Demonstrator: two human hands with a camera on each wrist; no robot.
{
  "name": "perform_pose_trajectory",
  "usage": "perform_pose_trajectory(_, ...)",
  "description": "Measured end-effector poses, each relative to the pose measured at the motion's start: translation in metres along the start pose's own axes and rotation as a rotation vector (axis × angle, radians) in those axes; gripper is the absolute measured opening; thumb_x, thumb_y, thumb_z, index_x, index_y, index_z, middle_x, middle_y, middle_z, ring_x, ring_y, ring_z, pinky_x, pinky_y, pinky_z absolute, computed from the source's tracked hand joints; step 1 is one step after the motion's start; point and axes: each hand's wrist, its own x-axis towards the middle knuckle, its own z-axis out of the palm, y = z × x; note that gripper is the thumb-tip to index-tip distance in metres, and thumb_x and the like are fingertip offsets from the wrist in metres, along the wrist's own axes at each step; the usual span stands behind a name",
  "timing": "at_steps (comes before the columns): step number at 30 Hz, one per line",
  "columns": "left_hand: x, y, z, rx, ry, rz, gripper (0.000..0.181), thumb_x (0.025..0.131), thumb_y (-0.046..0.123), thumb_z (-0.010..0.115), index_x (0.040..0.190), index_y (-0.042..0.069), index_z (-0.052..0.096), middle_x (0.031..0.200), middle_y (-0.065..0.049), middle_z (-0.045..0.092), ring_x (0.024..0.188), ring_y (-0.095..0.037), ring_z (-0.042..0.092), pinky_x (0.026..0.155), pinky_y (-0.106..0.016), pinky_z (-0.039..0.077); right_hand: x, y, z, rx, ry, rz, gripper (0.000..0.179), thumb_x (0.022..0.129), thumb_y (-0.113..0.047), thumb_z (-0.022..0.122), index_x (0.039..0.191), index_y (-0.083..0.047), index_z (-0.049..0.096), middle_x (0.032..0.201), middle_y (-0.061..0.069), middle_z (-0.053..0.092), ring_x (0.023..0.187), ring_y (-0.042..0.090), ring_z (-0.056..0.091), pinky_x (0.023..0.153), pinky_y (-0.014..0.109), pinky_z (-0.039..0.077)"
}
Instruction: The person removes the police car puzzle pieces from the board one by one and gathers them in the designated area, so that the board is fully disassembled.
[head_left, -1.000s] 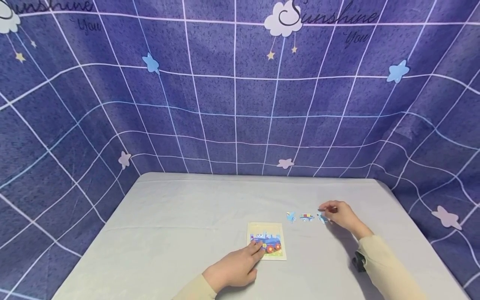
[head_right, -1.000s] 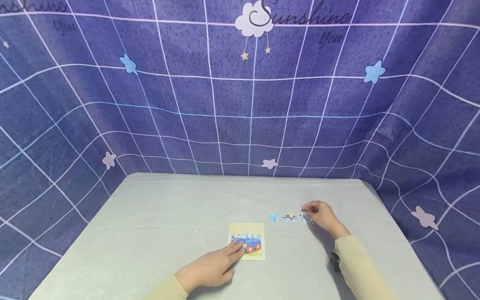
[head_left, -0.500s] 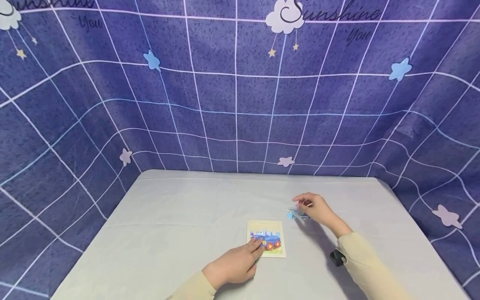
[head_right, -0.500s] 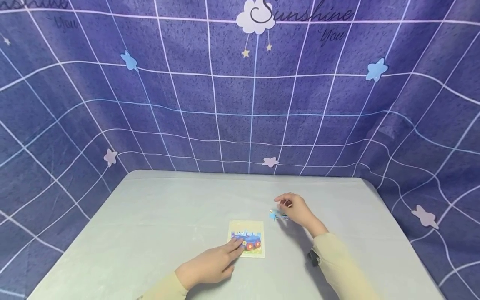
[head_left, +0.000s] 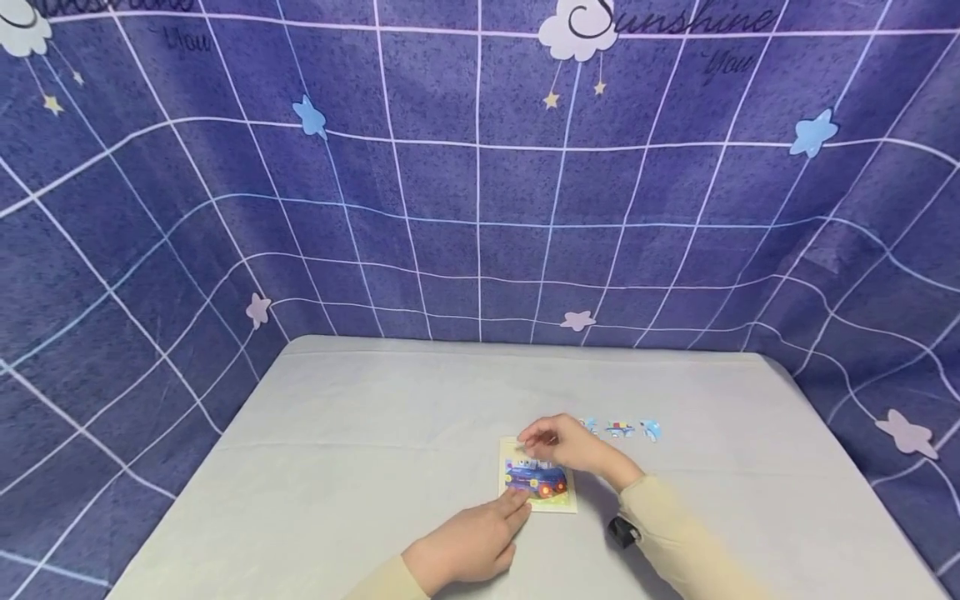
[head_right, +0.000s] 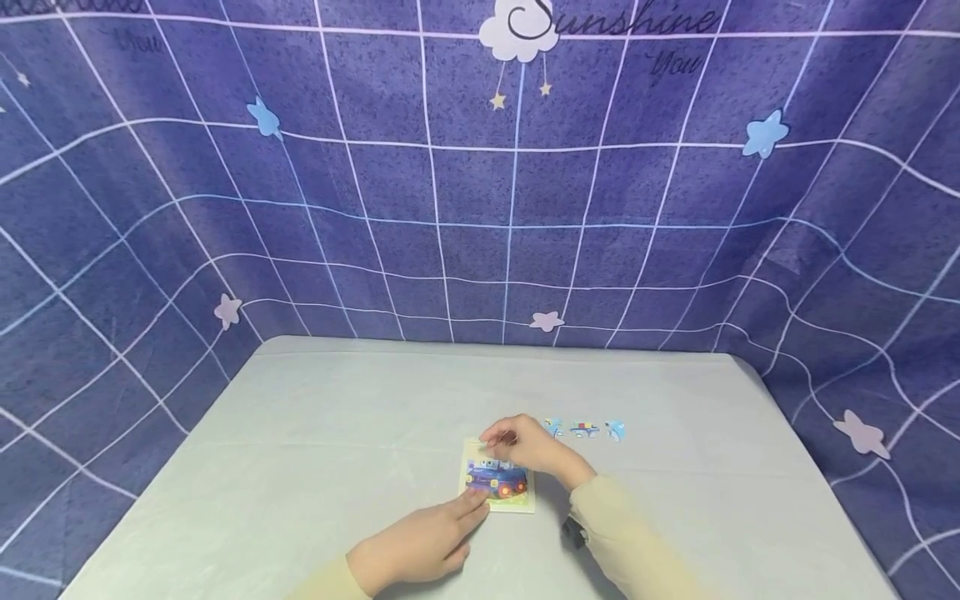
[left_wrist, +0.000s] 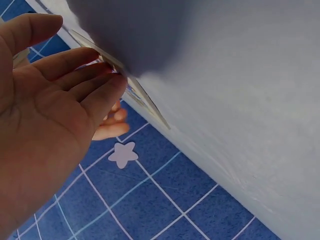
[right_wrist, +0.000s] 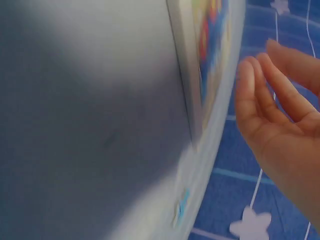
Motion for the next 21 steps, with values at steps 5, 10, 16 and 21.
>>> perform_pose_trajectory(5,0.002,0.0,-0.001,-0.012,-0.024,0.001,0.049,0.092,0.022,0.058,0.134,-0.003,0.053,0.142,-0.019,0.047,0.134,-0.025,0.042,0.103,-0.031,0.042,0.004,-0.003,0.015,0.011,-0.092,0.011,0.024,0.081,0.005,0.068,0.105,0.004,0.068,0.092,0.014,0.067,0.076,0.013,0.06,0.073,0.023,0.052)
perform_pose_trajectory(10,0.002,0.001,-0.004,-0.026,-0.039,-0.015,0.049,0.092,0.022,0.058,0.134,-0.004,0.053,0.141,-0.019,0.047,0.134,-0.025,0.042,0.104,-0.031,0.041,0.005,-0.01,0.021,-0.038,-0.112,0.02,0.027,0.078,0.006,0.071,0.105,0.003,0.068,0.091,0.012,0.062,0.076,0.014,0.056,0.068,0.02,0.049)
perform_pose_trajectory(16,0.002,0.002,-0.005,-0.029,-0.039,-0.003,0.048,0.091,0.02,0.058,0.133,-0.004,0.053,0.14,-0.02,0.048,0.134,-0.026,0.042,0.104,-0.031,0.041,0.005,-0.012,0.024,-0.092,-0.104,0.005,0.03,0.076,0.007,0.073,0.105,0.001,0.067,0.091,0.01,0.057,0.08,0.017,0.053,0.07,0.021,0.047)
perform_pose_trajectory(21,0.002,0.003,-0.005,-0.042,-0.045,-0.006,0.048,0.091,0.019,0.058,0.133,-0.004,0.053,0.141,-0.02,0.048,0.134,-0.026,0.042,0.104,-0.032,0.041,0.004,-0.01,0.026,-0.102,-0.097,-0.014,0.03,0.077,0.007,0.072,0.103,-0.002,0.065,0.091,0.009,0.057,0.079,0.016,0.051,0.071,0.023,0.046)
